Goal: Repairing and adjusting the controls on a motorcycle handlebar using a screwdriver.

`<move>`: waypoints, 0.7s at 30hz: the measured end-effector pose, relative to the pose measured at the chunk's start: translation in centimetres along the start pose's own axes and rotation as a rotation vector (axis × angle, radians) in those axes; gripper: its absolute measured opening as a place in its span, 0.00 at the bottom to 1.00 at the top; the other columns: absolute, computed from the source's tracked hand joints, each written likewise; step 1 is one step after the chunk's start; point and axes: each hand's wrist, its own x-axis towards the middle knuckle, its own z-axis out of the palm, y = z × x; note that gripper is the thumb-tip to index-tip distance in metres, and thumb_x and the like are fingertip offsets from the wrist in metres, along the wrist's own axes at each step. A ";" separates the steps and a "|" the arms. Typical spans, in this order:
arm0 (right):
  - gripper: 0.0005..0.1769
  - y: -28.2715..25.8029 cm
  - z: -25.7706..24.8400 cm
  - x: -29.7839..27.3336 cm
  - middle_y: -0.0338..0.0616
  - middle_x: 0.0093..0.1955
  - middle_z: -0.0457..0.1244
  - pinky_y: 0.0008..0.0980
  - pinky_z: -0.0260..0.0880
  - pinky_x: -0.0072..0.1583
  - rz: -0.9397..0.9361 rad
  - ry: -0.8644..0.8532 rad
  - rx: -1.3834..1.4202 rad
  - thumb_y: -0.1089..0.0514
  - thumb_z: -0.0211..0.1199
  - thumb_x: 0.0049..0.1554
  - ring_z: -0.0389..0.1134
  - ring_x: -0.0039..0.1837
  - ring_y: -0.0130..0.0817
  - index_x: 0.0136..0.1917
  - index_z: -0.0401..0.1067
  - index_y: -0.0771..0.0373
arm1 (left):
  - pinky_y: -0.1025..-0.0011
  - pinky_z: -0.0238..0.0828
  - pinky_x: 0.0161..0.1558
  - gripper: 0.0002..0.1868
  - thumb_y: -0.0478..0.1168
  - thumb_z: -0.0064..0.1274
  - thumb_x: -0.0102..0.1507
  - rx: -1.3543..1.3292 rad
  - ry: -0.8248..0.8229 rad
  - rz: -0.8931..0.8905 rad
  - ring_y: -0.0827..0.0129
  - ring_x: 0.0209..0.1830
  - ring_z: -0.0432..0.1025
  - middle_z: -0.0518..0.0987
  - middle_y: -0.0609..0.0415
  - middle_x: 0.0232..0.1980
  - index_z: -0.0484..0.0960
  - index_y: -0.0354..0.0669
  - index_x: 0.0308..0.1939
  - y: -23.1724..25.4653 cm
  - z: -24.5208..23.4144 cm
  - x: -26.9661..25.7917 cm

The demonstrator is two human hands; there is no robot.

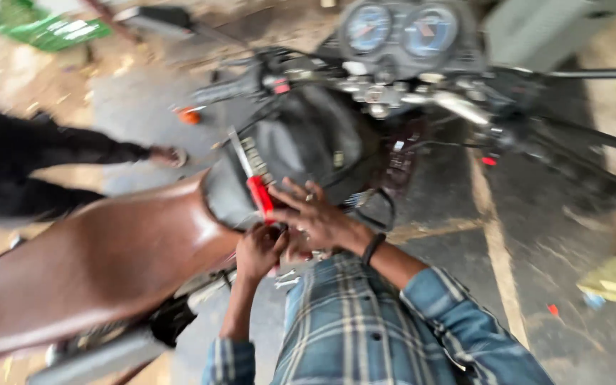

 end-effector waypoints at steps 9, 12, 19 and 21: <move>0.45 1.4 4.9 6.3 0.48 0.83 0.48 0.67 0.45 0.75 0.011 -0.188 -0.189 0.17 0.54 0.53 0.41 0.85 0.56 0.68 0.73 0.50 | 0.58 0.76 0.44 0.13 0.51 0.63 0.54 0.155 -0.092 0.128 0.56 0.45 0.78 0.83 0.49 0.44 0.89 0.53 0.40 -0.3 -4.5 0.0; 0.46 0.2 3.8 6.6 0.50 0.81 0.49 0.69 0.45 0.72 0.065 -0.163 -0.163 0.18 0.56 0.48 0.42 0.83 0.56 0.66 0.74 0.49 | 0.59 0.76 0.45 0.09 0.51 0.62 0.59 0.163 -0.111 0.185 0.57 0.47 0.78 0.86 0.52 0.39 0.90 0.56 0.37 -3.2 -3.4 -1.3; 0.46 -2.4 1.2 1.9 0.56 0.82 0.48 0.65 0.48 0.73 0.058 0.075 -0.150 0.21 0.60 0.52 0.50 0.82 0.53 0.72 0.70 0.51 | 0.63 0.75 0.30 0.16 0.46 0.59 0.60 -0.299 -0.449 -0.195 0.62 0.26 0.77 0.88 0.53 0.38 0.84 0.41 0.47 -0.2 -2.1 -2.7; 0.36 -3.5 0.8 -1.3 0.48 0.73 0.61 0.45 0.70 0.65 0.202 -0.126 0.416 0.31 0.62 0.58 0.67 0.70 0.42 0.72 0.66 0.51 | 0.69 0.76 0.31 0.17 0.45 0.54 0.65 -0.527 -0.437 -0.028 0.69 0.29 0.77 0.87 0.48 0.38 0.86 0.34 0.48 -4.2 1.0 -3.2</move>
